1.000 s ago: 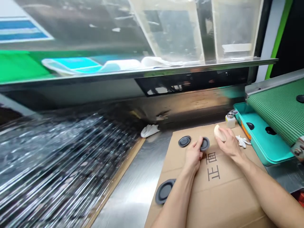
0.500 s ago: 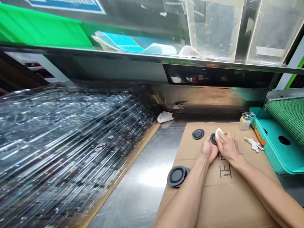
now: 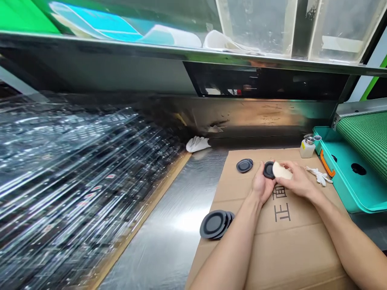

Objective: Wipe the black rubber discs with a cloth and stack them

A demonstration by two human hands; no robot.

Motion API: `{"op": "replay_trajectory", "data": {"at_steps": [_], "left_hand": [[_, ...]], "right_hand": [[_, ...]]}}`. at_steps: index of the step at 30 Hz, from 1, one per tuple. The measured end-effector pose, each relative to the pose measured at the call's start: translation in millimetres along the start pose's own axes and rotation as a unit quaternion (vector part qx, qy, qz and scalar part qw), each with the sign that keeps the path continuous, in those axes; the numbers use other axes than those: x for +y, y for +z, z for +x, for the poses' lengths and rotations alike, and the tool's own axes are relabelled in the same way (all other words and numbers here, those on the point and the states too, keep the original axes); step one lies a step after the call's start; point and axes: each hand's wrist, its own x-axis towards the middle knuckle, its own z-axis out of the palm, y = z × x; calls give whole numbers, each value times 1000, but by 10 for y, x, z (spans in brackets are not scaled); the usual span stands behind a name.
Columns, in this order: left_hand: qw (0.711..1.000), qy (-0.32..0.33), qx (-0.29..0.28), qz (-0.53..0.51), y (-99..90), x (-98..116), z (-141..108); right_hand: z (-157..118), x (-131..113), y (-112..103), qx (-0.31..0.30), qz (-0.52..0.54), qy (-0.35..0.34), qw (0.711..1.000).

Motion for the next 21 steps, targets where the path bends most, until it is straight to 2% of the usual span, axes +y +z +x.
{"op": "replay_trajectory", "data": {"at_steps": [2,3,6,9,12,16,21], "left_hand": [[1000,-3,-1,11,-7,-6,-6],[1000,-6,-3,20,-9,-14,-10],[999,-6,-15,47,-9,-46,-25],[997,-2,-23,73,6,-74,-45],[995,-19,-13,95,20,-81,-65],[993,-22,21,115,20,-77,-79],[989,19,34,142,23,-110,-87]], "right_hand": [[-33,-67,-78,-76,0,-2,997],[-38,-87,-104,-89,-3,-1,996],[-17,-87,-103,-58,8,4,998],[26,-38,-2,-27,64,10,998],[54,-6,56,-54,102,11,993],[46,1,-96,-144,41,18,989],[24,-8,-316,-107,-69,49,991]]}}
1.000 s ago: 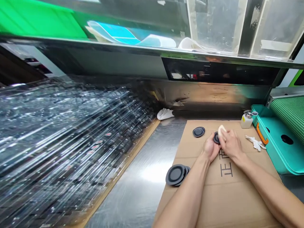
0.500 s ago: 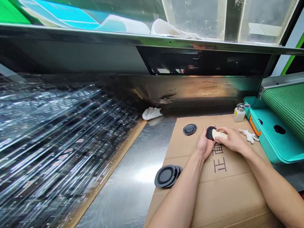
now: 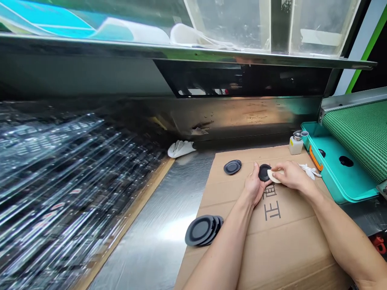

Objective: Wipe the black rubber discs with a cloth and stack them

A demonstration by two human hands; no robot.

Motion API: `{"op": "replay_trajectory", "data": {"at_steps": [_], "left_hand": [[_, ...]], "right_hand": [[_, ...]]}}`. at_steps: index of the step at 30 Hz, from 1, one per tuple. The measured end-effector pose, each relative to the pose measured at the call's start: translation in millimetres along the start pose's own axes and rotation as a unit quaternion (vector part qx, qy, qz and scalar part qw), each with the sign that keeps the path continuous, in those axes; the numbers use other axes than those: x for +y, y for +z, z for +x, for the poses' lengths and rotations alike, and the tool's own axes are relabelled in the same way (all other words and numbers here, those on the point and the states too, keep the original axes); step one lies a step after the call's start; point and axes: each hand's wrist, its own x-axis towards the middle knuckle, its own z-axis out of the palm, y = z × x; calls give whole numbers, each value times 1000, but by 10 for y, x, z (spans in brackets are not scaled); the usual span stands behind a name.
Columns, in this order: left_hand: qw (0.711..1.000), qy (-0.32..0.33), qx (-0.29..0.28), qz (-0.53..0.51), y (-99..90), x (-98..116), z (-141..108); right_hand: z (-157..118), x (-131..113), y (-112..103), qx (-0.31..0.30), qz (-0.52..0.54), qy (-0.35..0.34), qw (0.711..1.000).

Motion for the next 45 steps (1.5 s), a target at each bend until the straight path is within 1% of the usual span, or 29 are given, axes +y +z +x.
{"op": "replay_trajectory", "data": {"at_steps": [1,4,5,6,9,11,12,14,16,17,20,21,25,28,32,35,38,39,41,43,45], "left_hand": [[1000,-2,0,2,4,-6,-3],[1000,-13,-10,0,9,-17,-4],[1000,-16,-15,-4,9,-17,-1],[1000,-20,-17,-9,7,-16,4],[999,-30,-9,-23,0,-7,17],[999,-29,6,-31,1,-2,21],[999,-28,15,-34,5,-1,21],[998,-30,27,-40,16,-2,20],[998,-27,29,-48,30,-6,16],[998,-25,27,-49,35,-9,13],[999,-23,17,-36,43,-17,2],[999,-25,18,-32,42,-19,-2],[998,-29,27,-40,29,-29,9],[998,-30,22,-42,14,-33,36],[997,-12,39,-59,-4,-34,52],[997,-3,40,-62,-8,-39,42],[997,1,45,-60,-5,-37,32],[997,1,44,-61,-4,-31,32],[997,0,38,-66,-5,-7,35],[997,-10,35,-71,-10,25,37],[996,-32,34,-71,-16,54,36]], "right_hand": [[-5,-12,-12,-7,-3,-1,1000],[7,-75,23,-57,26,-13,998],[19,-97,57,-56,39,-22,997],[34,-116,100,-35,47,-31,998],[72,-142,249,91,24,-38,995],[66,-147,331,143,-30,-5,989],[52,-150,362,148,-56,13,987],[17,-163,407,124,-88,20,988],[2,-182,435,102,-97,5,990],[9,-190,443,101,-103,3,990],[72,-205,454,142,-128,40,981],[89,-206,457,147,-133,46,979],[71,-184,478,111,-142,16,983],[34,-147,491,129,-161,53,977],[35,-116,501,108,-174,34,978],[48,-113,510,128,-169,66,975],[32,-106,517,128,-144,36,981],[26,-93,508,123,-137,28,982],[25,-40,457,128,-130,43,982],[39,41,366,149,-124,71,978],[56,113,272,166,-100,78,978]]}}
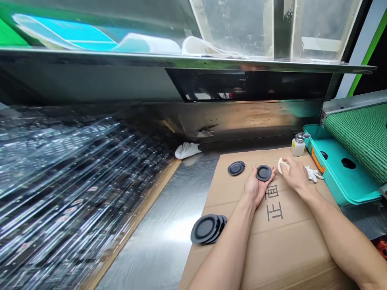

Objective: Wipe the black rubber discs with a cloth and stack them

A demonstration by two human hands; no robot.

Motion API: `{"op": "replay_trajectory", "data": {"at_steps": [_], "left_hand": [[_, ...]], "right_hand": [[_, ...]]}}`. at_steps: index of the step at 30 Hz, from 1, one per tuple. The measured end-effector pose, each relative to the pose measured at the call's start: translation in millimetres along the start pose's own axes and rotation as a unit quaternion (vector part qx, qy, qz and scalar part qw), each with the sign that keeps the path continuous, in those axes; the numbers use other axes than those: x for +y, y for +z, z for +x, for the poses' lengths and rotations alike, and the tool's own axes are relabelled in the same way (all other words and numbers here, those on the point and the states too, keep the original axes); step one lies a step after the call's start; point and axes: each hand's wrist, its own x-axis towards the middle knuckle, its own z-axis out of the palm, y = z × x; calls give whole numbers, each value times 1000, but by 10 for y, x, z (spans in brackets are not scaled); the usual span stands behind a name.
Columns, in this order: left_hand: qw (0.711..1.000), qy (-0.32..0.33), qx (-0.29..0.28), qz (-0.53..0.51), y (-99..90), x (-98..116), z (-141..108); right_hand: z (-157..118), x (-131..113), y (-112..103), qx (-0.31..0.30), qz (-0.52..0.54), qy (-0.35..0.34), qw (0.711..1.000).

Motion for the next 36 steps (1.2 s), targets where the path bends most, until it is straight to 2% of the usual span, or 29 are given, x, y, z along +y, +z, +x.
{"op": "replay_trajectory", "data": {"at_steps": [3,6,8,13,17,19,21,23,27,31,34,36], "left_hand": [[1000,-3,-2,-13,5,11,-7],[1000,7,-20,-18,23,-25,-11],[999,5,-33,-2,36,-56,-13],[999,38,-24,22,40,-97,-23],[998,46,-31,31,22,-122,-19],[998,49,-30,25,20,-140,-9],[998,55,-22,7,26,-157,2],[998,55,-27,-15,40,-170,13],[997,30,-58,-50,70,-172,33],[996,25,-57,-65,75,-161,47],[997,26,-32,-62,69,-160,49],[998,27,-24,-53,68,-162,46]], "right_hand": [[20,15,-46,-17,64,-18,998],[-39,-88,-11,-81,125,-90,985],[-74,-153,25,-97,149,-110,978],[-53,-172,26,-25,98,-9,995],[-19,-135,18,-78,201,-22,976],[-12,-99,14,-104,199,-5,974],[-13,-57,2,-80,147,21,986],[-21,-32,2,-25,122,24,992],[-43,-85,119,-14,129,-68,989],[-48,-196,308,73,45,-62,994],[-47,-254,378,55,37,-92,994],[-33,-272,378,39,21,-88,995]]}}
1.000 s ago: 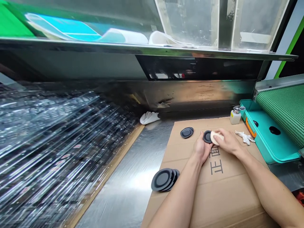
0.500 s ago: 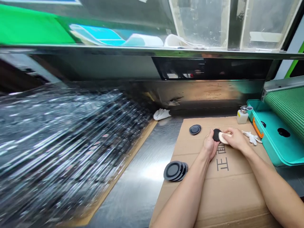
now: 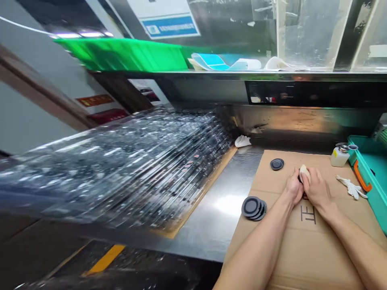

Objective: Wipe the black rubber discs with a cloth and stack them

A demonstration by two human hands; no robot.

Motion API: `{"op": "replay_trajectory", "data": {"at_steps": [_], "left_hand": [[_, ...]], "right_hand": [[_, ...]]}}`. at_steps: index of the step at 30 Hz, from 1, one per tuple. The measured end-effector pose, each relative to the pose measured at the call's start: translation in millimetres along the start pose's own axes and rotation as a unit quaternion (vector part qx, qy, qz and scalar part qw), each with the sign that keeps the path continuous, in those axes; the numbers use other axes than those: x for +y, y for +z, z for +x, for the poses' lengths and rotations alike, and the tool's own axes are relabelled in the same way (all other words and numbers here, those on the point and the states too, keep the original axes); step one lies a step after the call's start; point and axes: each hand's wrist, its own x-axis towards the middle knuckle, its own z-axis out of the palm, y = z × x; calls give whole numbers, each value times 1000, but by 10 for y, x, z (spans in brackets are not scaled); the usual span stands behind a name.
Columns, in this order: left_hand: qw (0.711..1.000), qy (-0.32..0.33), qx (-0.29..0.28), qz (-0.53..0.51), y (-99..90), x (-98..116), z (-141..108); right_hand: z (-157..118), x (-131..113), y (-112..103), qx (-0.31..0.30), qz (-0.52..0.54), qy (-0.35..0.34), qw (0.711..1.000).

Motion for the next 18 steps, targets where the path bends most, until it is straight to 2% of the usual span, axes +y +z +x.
{"op": "replay_trajectory", "data": {"at_steps": [3,6,9,12,14,18], "left_hand": [[1000,3,-2,17,1,-6,-5],[999,8,-4,31,0,-16,-14],[998,9,-11,54,-10,-25,-20],[999,11,-3,52,-27,-16,-18],[999,11,-4,48,-32,5,-21],[998,18,-20,60,-33,73,-50]], "right_hand": [[35,-3,-35,0,-26,54,998],[32,-26,-67,-38,-42,45,997],[-17,-84,-73,-38,-63,83,994],[-56,-106,-69,-55,-63,56,995],[-34,-50,-94,-57,-69,58,994],[84,190,-249,-21,-71,124,990]]}}
